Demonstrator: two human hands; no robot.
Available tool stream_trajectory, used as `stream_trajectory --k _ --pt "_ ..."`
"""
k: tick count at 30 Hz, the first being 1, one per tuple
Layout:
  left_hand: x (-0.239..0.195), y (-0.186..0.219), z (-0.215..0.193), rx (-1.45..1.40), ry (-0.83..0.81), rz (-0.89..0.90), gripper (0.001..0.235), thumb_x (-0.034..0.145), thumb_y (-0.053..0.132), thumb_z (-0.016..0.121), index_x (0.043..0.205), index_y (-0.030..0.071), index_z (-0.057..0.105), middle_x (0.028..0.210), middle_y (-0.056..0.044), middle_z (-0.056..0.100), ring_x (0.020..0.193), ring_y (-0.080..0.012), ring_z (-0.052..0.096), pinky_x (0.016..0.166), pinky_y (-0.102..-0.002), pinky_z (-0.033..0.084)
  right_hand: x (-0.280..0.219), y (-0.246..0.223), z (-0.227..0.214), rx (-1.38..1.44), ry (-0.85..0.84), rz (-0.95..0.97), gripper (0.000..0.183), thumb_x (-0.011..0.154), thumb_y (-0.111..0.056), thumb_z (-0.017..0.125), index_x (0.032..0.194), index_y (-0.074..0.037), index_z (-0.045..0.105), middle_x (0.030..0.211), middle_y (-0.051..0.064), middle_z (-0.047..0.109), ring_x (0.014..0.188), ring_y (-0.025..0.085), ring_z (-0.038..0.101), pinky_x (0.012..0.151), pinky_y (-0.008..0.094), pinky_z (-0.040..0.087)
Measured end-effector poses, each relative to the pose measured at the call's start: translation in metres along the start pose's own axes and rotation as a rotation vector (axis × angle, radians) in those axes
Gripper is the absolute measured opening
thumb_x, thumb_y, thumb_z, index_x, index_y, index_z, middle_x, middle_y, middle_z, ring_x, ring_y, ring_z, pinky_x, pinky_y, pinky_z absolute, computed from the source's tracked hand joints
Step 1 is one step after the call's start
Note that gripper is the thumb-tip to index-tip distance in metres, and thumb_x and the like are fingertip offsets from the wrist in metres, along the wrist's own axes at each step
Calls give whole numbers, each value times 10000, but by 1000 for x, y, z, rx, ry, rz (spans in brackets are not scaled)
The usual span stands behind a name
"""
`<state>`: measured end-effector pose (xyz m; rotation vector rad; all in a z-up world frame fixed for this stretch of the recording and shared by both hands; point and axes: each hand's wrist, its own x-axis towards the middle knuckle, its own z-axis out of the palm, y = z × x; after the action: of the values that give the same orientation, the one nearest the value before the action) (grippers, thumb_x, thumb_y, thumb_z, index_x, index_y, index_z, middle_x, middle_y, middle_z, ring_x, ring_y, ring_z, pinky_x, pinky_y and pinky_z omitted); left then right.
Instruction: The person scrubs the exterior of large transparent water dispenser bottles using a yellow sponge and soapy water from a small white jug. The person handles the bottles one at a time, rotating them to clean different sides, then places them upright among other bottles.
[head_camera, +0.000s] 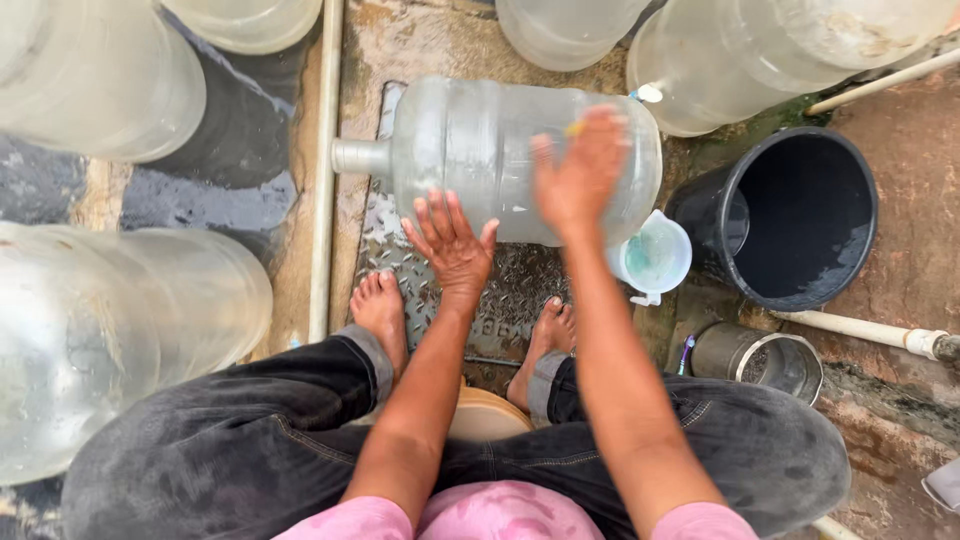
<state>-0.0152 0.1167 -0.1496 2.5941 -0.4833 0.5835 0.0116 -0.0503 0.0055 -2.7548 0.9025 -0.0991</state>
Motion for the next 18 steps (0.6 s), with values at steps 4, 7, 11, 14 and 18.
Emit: stream_trajectory --k 4,7,11,14,18 --pt "-17 1 -1 -55 -125 -210 849 948 450 620 1574 37 221 1620 -208 224 1546 -392 181 1260 -642 99 -47 -73 63 46 -431 -485 841 999 -638 368 1639 -112 229 1727 108 140 1617 243 71 1322 493 -12" --pt "-35 -9 -29 -78 -192 -310 819 918 382 645 1545 54 233 1583 -219 242 1520 -392 199 1237 -634 107 -50 -30 77 -139 -366 -429 746 1018 -620 270 1639 -212 213 1728 2 131 1608 225 61 1288 571 -61" --pt "41 -11 -35 -123 42 -224 687 1030 376 644 1547 146 255 1630 -180 209 1540 -352 219 1288 -612 141 5 72 41 -170 -20 -113 779 1072 -588 242 1667 -99 127 1744 102 55 1605 298 11 1247 596 -70" --pt "145 -1 -17 -173 3 -8 626 1021 369 619 1554 161 363 1644 -168 270 1540 -359 225 1256 -623 149 32 101 28 -123 108 3 770 1097 -573 250 1661 -60 143 1749 146 70 1611 353 14 1248 605 -58" --pt "246 2 10 -203 -266 168 570 1025 411 567 1539 182 479 1626 -119 349 1531 -372 222 1232 -644 150 30 88 39 -109 139 -5 813 1092 -591 263 1652 -9 172 1728 190 88 1593 363 48 1243 599 -60"
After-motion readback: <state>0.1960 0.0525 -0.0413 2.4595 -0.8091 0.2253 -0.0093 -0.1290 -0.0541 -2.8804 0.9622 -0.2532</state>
